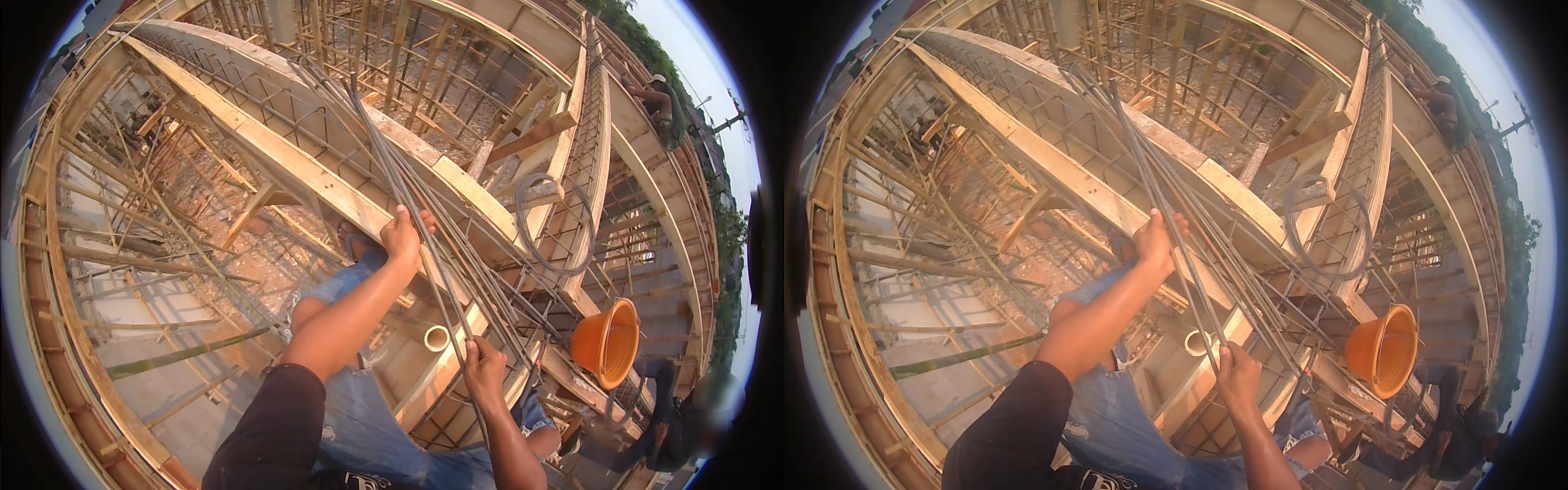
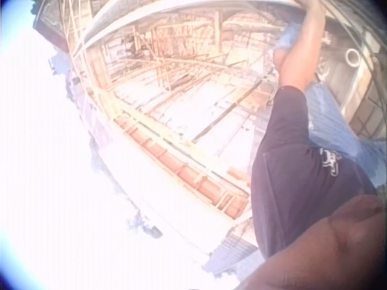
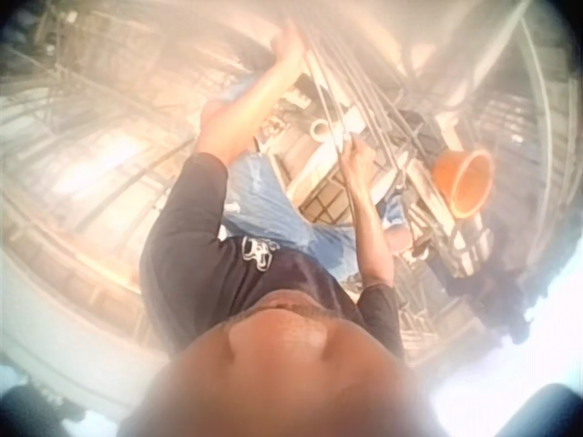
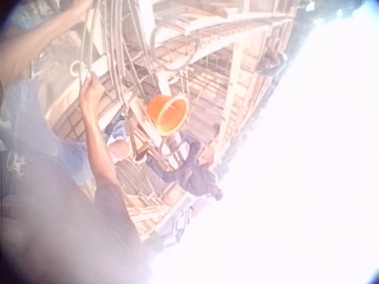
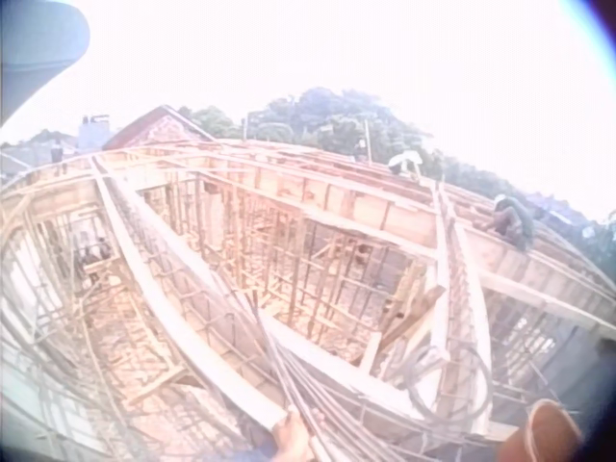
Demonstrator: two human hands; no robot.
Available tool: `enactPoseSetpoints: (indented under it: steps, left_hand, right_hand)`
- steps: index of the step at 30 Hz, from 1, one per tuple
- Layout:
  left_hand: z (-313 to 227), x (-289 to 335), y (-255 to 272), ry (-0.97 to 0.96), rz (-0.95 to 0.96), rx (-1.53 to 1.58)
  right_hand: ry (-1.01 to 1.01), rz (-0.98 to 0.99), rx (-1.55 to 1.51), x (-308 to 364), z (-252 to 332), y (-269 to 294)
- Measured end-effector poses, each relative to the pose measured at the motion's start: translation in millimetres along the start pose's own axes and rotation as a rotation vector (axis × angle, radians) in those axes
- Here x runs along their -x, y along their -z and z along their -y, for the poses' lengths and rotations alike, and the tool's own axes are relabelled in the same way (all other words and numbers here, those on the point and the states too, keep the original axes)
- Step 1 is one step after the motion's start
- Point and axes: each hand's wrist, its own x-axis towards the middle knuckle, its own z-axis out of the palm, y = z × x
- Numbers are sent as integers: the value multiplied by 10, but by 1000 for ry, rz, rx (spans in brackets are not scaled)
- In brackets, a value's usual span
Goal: The person uses pliers to cut and bend steel reinforcement bars on a construction site. They repeatedly position the bars, cut them, and adjust the pieces while working on a wooden and bamboo scaffold.
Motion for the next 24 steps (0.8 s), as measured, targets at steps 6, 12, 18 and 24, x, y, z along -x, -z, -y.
enactPoseSetpoints:
  steps: [6,12,18,24]
  left_hand:
    - [-22,-19,21,-30,-21,27]
    - [-25,-4,-9,-33,-48,9]
    - [-22,3,8,-55,-130,-44]
    - [-44,63,-10,-54,-185,-12]
  right_hand:
    - [32,-43,28,-7,54,-46]
    - [85,-68,38,11,65,-61]
    - [222,-140,62,-25,-104,-219]
    - [-100,159,-158,-9,-27,-138]
